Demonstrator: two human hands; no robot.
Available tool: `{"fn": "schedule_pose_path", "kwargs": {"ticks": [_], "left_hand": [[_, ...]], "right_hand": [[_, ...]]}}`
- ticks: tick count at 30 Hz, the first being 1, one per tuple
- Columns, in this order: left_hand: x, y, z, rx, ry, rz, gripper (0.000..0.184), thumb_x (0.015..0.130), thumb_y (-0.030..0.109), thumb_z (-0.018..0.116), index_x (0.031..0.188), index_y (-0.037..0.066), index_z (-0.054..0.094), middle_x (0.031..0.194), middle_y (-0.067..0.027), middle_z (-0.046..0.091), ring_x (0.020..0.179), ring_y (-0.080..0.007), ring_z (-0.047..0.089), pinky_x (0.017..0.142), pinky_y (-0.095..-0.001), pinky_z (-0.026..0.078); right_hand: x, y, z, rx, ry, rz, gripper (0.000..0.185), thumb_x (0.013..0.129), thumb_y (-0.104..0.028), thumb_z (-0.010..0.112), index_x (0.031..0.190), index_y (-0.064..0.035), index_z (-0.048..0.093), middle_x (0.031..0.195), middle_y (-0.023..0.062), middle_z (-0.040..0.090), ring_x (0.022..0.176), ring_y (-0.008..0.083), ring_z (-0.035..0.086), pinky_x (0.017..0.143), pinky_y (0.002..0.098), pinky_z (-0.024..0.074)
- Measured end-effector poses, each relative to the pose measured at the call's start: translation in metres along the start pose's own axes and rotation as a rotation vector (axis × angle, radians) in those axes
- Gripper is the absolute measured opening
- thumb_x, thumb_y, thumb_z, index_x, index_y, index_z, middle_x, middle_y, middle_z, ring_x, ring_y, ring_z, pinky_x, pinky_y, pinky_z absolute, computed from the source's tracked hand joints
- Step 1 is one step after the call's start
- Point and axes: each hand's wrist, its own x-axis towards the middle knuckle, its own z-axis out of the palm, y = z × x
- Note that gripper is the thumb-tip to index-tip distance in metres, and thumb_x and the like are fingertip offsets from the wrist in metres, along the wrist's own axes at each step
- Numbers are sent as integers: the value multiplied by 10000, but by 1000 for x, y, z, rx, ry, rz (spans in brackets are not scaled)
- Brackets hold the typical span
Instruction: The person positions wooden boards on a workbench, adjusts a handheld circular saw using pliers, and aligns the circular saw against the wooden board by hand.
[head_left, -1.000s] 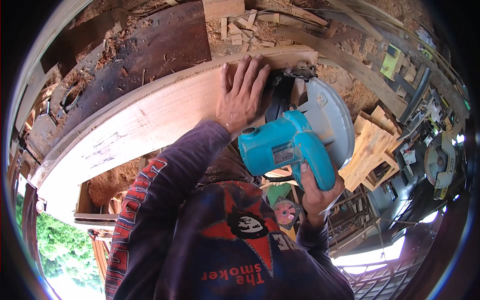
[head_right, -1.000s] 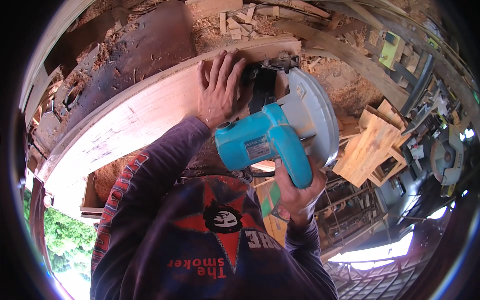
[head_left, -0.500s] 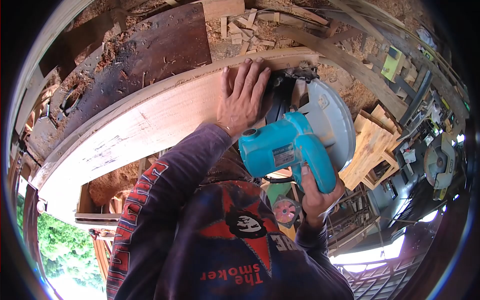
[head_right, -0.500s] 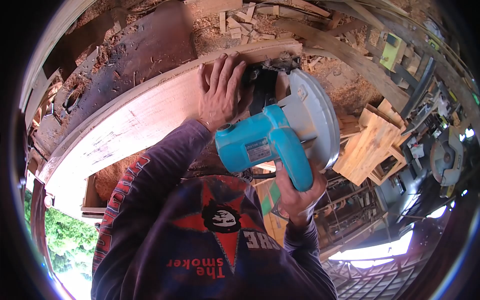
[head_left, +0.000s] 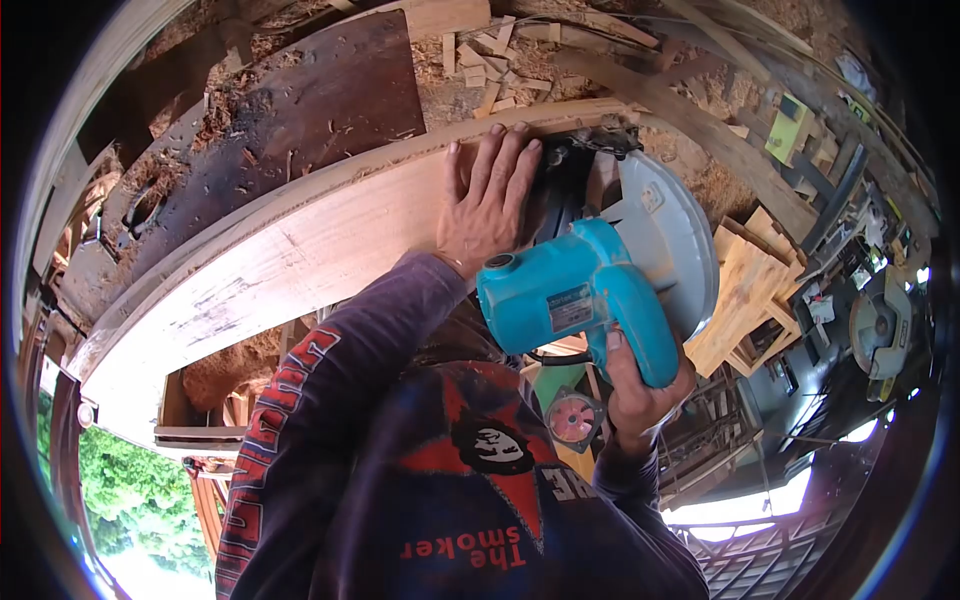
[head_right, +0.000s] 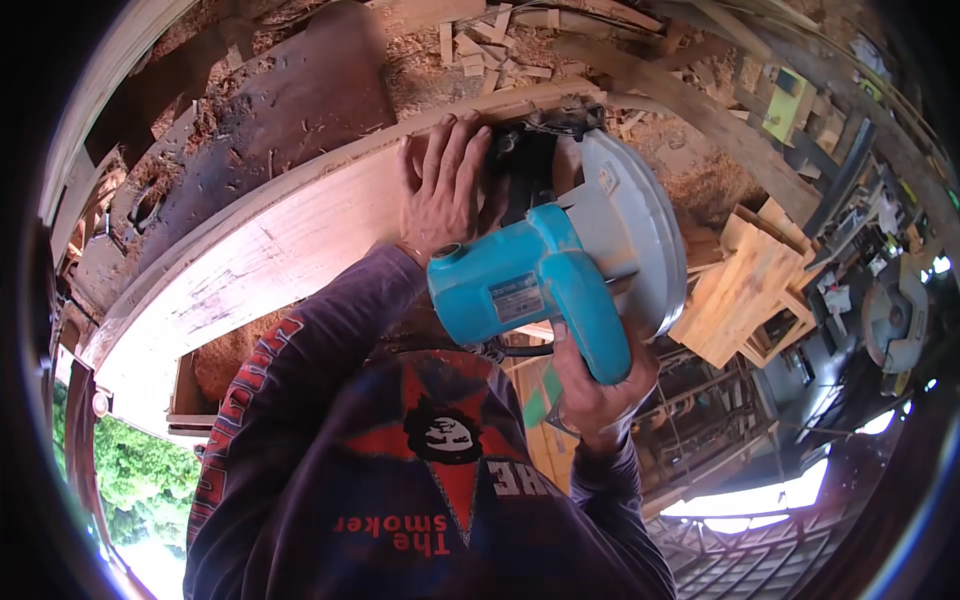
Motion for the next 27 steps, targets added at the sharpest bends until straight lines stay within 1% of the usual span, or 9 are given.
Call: {"fn": "schedule_pose_path", "kwargs": {"ticks": [12,14,17,20,21,23,24,26,27], "left_hand": [[-1,3,-3,-18,-53,-40,703,900,337,654,1484,52,385,1537,-136,425,1453,-320,355,1184,-610,128],[-3,3,-3,-7,-94,-37,727,906,338,647,1498,36,352,1570,-146,380,1482,-323,310,1189,-629,86],[-5,3,-4,-22,-137,-40,749,916,339,634,1513,22,310,1600,-155,328,1505,-321,264,1191,-639,52],[-5,3,-4,-61,-131,-41,753,924,331,621,1521,16,287,1612,-161,301,1515,-322,236,1190,-644,46],[-5,3,-4,-59,-130,-42,753,924,331,621,1521,16,287,1612,-161,301,1515,-322,236,1190,-644,46],[-5,4,-4,-99,-126,-54,734,919,271,611,1529,27,283,1617,-158,291,1518,-326,226,1190,-645,49],[-5,3,-4,-99,-124,-56,734,919,271,611,1529,27,283,1617,-158,291,1518,-326,226,1190,-645,49],[-6,0,-5,95,-210,19,726,954,392,488,1534,2,293,1628,-184,253,1525,-339,203,1189,-635,55],[-6,-1,-6,94,-209,16,726,954,392,488,1534,2,293,1628,-184,253,1525,-339,203,1189,-635,55]], "right_hand": [[6,-4,3,-38,9,-104,132,773,-38,737,849,33,656,711,101,571,507,232,565,471,354,413],[7,-4,4,-70,9,-154,129,773,-29,736,853,37,659,719,105,569,510,237,569,468,358,412],[7,-5,3,-58,16,-106,129,766,-15,738,856,41,663,730,113,566,514,252,571,466,367,412],[9,-7,3,-189,-27,-203,145,754,-11,746,863,41,666,733,115,570,522,265,577,466,374,415],[10,-10,4,-159,5,-139,137,765,-38,710,871,43,674,697,82,590,547,197,556,502,333,416],[10,-10,5,-130,36,-78,149,777,-64,673,878,45,683,661,49,611,573,128,535,539,292,417],[8,-7,3,-115,13,-68,158,756,-41,717,883,44,677,709,90,598,558,204,561,508,337,425],[9,-7,2,-103,-13,-60,186,736,-18,760,888,43,672,756,131,585,543,280,586,478,381,432],[11,-10,2,-87,-2,-33,187,734,-15,758,890,43,673,758,132,587,549,282,589,484,381,438]]}}
